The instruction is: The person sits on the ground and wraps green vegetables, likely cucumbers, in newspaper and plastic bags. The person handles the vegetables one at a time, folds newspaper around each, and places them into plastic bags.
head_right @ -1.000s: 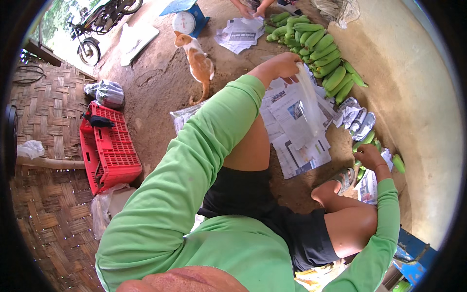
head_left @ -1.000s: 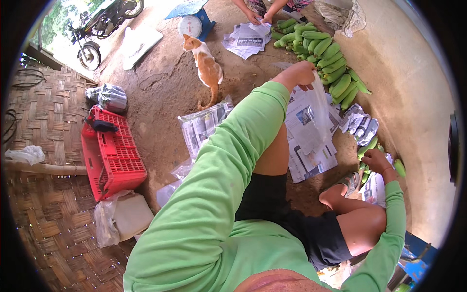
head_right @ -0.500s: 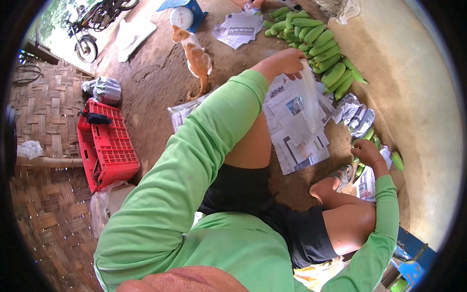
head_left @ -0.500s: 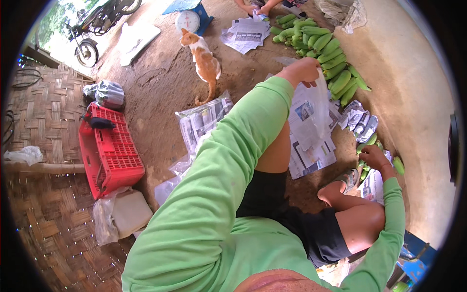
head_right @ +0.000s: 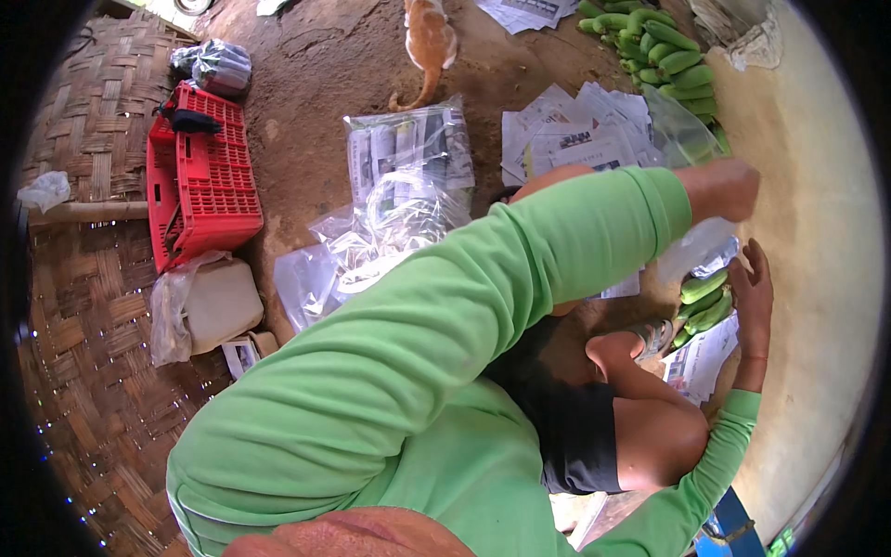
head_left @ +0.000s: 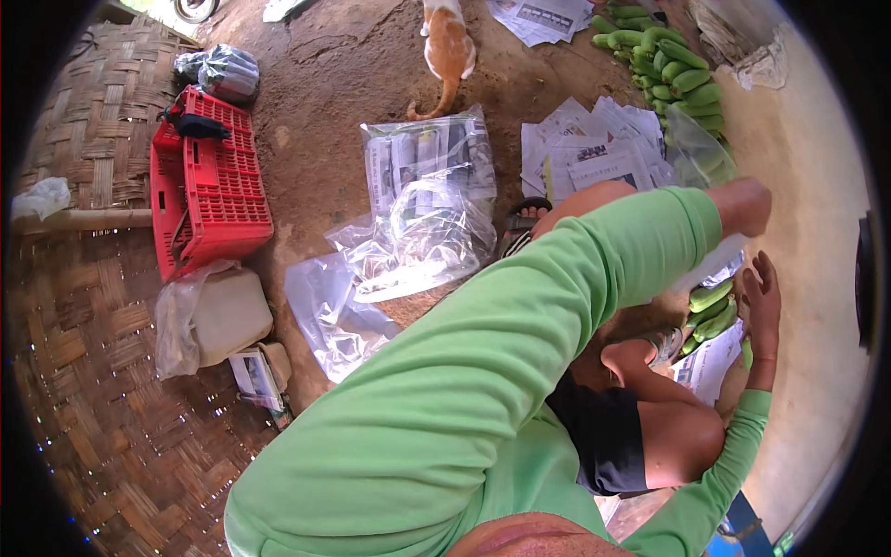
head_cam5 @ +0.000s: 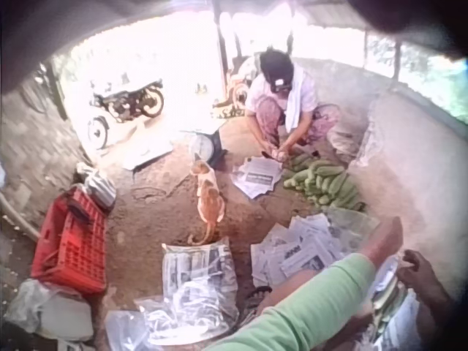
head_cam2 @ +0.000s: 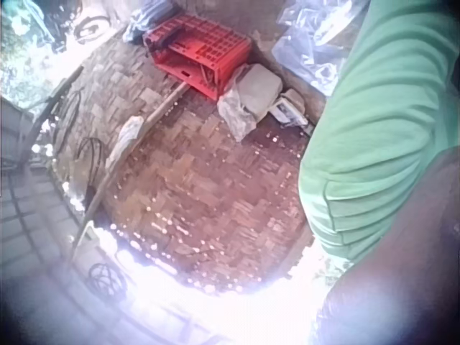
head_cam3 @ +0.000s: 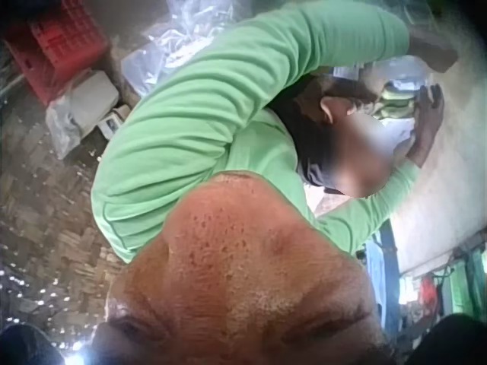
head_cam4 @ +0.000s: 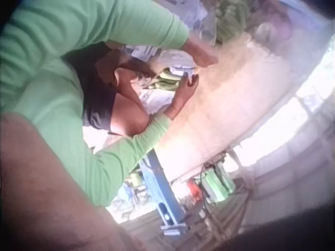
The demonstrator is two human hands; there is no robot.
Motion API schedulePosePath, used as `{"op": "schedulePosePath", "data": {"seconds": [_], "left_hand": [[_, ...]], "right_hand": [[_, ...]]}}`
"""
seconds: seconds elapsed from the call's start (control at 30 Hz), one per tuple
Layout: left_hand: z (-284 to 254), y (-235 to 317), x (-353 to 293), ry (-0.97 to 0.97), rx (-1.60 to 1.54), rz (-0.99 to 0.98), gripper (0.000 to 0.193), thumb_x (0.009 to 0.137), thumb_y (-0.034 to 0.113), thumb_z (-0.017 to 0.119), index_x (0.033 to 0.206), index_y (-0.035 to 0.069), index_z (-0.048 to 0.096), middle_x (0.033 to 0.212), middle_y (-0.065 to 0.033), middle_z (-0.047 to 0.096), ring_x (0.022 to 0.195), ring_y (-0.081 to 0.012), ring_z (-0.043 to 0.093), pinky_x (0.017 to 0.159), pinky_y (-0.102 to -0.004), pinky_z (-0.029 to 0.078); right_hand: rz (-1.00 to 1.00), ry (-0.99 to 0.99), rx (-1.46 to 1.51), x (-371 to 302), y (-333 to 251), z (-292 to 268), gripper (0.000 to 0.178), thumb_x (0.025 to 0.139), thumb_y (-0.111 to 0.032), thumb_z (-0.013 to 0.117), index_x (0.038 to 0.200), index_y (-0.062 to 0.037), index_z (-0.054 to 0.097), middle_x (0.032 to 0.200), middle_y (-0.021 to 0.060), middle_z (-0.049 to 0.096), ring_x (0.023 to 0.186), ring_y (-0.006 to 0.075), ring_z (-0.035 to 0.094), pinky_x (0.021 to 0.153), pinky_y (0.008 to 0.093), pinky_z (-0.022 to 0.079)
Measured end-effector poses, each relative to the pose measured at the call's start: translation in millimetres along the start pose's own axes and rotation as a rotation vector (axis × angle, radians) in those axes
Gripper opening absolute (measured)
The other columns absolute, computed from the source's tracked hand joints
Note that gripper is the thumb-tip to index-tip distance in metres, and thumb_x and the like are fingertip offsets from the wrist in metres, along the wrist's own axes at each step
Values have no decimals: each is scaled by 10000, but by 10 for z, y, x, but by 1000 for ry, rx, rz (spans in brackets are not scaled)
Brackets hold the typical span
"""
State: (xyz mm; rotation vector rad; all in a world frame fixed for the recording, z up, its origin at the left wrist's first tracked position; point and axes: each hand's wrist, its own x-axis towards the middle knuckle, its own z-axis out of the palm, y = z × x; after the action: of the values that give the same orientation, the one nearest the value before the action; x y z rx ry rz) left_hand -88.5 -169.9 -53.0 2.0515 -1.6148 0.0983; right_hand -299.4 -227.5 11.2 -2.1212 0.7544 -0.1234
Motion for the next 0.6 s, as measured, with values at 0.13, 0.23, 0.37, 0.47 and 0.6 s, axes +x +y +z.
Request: {"op": "schedulePosePath", "data": {"seconds": [0.13,0.23,0.37,0.47,0.6], "left_hand": [[-217,839,-53,142,-271,9,202,754,198,753,882,46,790,908,-174,778,846,-372,760,711,-472,605],[-213,1078,-7,161,-405,-159,266,769,205,755,939,1,749,904,-194,766,843,-370,757,732,-473,587],[-87,1248,38,138,-241,-236,324,785,224,760,1021,4,727,967,-191,766,898,-337,760,774,-457,562],[-101,1273,0,84,-257,-192,329,789,216,756,1043,10,721,1005,-193,766,927,-332,759,792,-452,560],[-158,1170,-41,117,-344,-156,329,781,200,763,1047,12,721,1014,-197,768,923,-341,763,795,-458,570]], "right_hand": [[6,-150,-123,50,412,-308,456,1033,-212,657,1417,17,567,1259,99,683,1071,124,609,918,292,484],[50,-91,-309,165,627,-461,404,1061,-223,628,1399,-4,599,1261,77,685,1093,119,614,933,333,506],[122,-9,-210,209,585,-262,468,1075,-325,597,1411,1,613,1327,74,658,1186,99,543,1031,307,444],[204,10,-322,156,557,-308,442,1068,-310,604,1368,15,628,1289,68,669,1153,102,540,1016,302,440],[-111,33,-259,0,465,-315,277,1055,-180,626,1210,42,682,1118,48,719,1008,105,592,905,309,501]]}}
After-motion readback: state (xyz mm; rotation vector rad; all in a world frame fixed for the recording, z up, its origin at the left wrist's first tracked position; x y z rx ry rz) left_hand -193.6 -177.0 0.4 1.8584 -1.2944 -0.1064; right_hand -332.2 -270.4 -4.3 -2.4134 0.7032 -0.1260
